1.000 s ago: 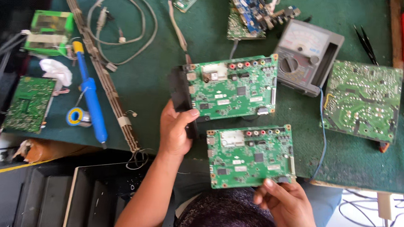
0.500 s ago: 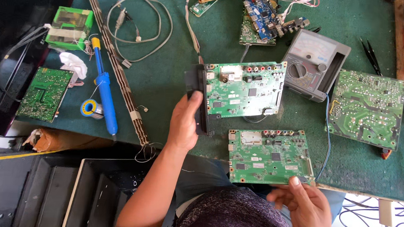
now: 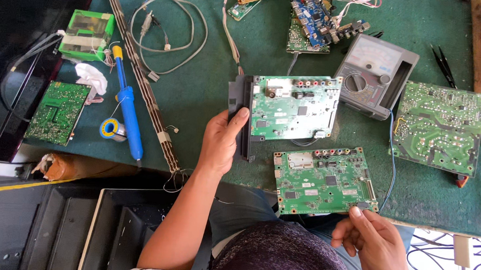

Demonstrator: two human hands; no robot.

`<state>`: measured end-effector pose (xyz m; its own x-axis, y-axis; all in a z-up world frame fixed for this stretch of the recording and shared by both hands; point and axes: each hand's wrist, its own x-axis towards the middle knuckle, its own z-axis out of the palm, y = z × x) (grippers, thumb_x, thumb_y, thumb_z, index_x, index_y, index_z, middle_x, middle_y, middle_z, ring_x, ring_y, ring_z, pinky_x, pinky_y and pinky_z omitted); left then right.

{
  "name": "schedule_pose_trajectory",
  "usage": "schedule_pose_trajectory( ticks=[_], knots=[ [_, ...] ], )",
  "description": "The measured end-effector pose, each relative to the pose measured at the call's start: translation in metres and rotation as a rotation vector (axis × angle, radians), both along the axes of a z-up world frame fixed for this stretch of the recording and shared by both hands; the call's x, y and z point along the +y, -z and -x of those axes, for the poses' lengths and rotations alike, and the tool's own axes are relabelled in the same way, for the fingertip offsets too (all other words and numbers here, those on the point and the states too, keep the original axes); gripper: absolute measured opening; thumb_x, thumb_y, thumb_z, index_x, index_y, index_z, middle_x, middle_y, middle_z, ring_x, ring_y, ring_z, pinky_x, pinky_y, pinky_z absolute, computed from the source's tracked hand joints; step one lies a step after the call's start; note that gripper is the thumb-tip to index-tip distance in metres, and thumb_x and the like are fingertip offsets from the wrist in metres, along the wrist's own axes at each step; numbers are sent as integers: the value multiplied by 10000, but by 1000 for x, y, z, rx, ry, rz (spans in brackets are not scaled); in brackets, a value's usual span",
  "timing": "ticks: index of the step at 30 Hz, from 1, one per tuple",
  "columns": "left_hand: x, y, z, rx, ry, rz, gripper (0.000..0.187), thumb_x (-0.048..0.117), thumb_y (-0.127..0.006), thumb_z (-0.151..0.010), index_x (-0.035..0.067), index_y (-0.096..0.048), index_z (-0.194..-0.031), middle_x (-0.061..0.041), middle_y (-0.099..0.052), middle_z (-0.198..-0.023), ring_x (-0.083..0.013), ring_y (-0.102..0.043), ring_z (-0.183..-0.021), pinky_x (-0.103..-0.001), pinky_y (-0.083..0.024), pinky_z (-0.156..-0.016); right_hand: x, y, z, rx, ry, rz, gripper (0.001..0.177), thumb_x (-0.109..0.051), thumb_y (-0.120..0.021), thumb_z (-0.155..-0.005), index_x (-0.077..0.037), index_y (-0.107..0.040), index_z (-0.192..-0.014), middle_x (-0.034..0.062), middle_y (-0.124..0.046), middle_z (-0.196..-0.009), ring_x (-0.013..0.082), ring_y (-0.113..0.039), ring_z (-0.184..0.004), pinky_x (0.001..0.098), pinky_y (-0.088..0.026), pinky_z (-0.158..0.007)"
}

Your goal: The person tests a green circuit board using a multimeter, then picks up and compares several other circuit boards. They use a brush to clean dust off a brown circuit board and a green circuit board.

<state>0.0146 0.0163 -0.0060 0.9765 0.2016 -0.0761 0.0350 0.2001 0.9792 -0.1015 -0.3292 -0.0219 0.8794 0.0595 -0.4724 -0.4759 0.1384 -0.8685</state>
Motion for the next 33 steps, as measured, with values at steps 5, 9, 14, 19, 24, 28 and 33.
schedule_pose_trajectory(
  ticks=[5,9,14,19,24,28,33],
  knots=[
    [1,-4,-1,140,-31,126,409,415,-729,-951,127,-723,-1241,24,-630,-1004,-236,-608,-943,-539,-525,-827,9,-1,0,-12,64,23,428,-190,-544,-1137,131,-650,-874,346,-725,-644,359,-642,-478,363,-362,-400],
    [2,6,-7,167,-391,178,274,348,-799,-931,122,-668,-850,13,-619,-756,-118,-593,-709,-397,-471,-587,19,-39,-10,46,0,301,484,-240,-558,-1111,150,-804,-963,298,-753,-560,244,-422,-418,347,-339,-440],
    [25,-54,-2,31,-597,583,245,343,-699,-979,209,-695,-1184,-26,-762,-1272,-239,-727,-1151,-523,-621,-892,19,-66,-28,79,-197,673,497,-358,-620,-1060,-25,-884,-802,74,-807,-521,135,-606,-555,275,-520,-700],
    [43,-84,17,-133,-666,687,412,425,-691,-984,236,-710,-1350,36,-746,-1307,-161,-712,-1150,-367,-605,-909,17,-78,-42,90,-370,915,445,-474,-689,-991,-148,-847,-731,-5,-755,-495,98,-687,-550,257,-552,-730],
    [45,-79,31,-121,-671,702,465,451,-666,-991,254,-681,-1412,52,-728,-1370,-172,-708,-1200,-358,-614,-903,-2,-47,-56,-289,-650,1206,501,-689,-683,-934,-250,-672,-693,38,-682,-596,363,-635,-718,416,-475,-710],
    [43,-62,30,-136,-601,795,424,430,-660,-1021,219,-697,-1387,21,-750,-1347,-185,-721,-1160,-367,-621,-875,24,-102,-88,-522,-590,1124,324,-589,-707,-933,-281,-746,-842,-23,-760,-650,262,-711,-627,398,-497,-655],
    [16,-78,26,-43,-637,809,363,410,-668,-1010,247,-699,-1334,41,-748,-1339,-193,-715,-1182,-424,-600,-921,86,-123,-182,-788,-741,1103,213,-395,-714,-1007,-186,-677,-1019,28,-729,-791,291,-689,-738,473,-472,-652]
  ],
)
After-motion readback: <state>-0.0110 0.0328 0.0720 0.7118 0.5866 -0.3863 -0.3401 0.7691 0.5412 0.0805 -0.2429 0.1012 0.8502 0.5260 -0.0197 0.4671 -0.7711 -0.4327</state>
